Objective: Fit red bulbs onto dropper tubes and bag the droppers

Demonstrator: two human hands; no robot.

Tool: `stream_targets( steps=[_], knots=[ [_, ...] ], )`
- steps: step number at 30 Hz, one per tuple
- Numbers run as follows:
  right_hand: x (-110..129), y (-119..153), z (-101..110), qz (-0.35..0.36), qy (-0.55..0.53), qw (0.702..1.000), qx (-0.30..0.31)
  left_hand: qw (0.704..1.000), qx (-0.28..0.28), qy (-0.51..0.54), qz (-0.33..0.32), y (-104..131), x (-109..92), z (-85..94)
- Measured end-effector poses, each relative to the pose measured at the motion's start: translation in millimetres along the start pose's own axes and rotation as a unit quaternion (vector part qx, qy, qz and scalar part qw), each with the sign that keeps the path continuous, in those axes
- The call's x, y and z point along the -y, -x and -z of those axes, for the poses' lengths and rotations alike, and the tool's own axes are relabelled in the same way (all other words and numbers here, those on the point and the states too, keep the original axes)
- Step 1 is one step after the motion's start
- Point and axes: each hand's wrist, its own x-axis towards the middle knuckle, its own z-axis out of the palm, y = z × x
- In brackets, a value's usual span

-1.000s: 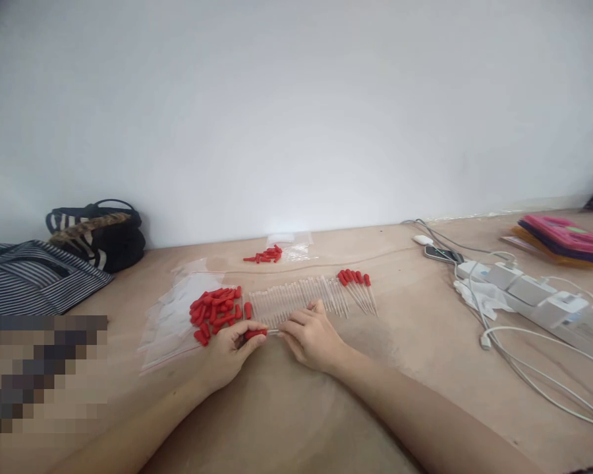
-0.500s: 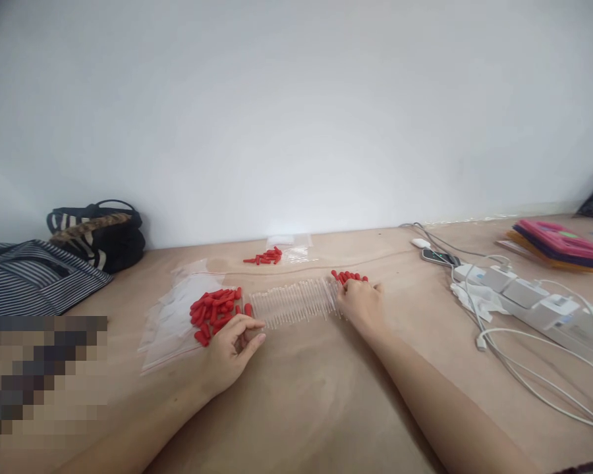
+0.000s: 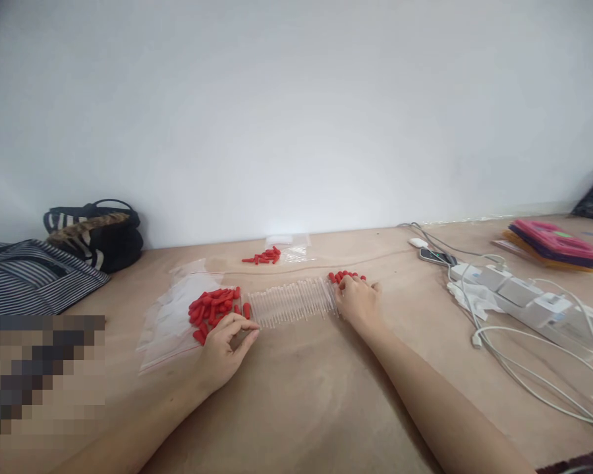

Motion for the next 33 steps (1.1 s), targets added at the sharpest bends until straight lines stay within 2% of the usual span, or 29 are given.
stream_targets(
  steps=[3, 9, 20, 23, 28, 33],
  knots=[
    [2, 3, 2, 0.026, -0.012, 1.000, 0.003, 1.000, -0.008, -0.005, -0.007, -1, 0, 1.9],
    [5, 5, 2, 0.037, 0.025, 0.998, 0.043, 1.000, -0.006, -0.011, -0.005, -1, 0, 2.6],
    [4, 9, 4, 0.050, 0.076, 0.995, 0.037, 1.000, 0.003, -0.009, -0.006, -1, 2, 1.6],
    [4, 7, 4, 0.039, 0.066, 0.996, 0.047, 1.000, 0.005, -0.008, -0.006, -1, 1, 2.1],
    [4, 2, 7, -0.004, 0.034, 0.994, 0.100, 1.000, 0.002, -0.017, -0.010, -1, 1, 1.3],
    [4, -3, 8, -0.041, 0.006, 0.989, 0.139, 0.996, -0.020, -0.092, 0.006, -2, 2, 3.9]
  ],
)
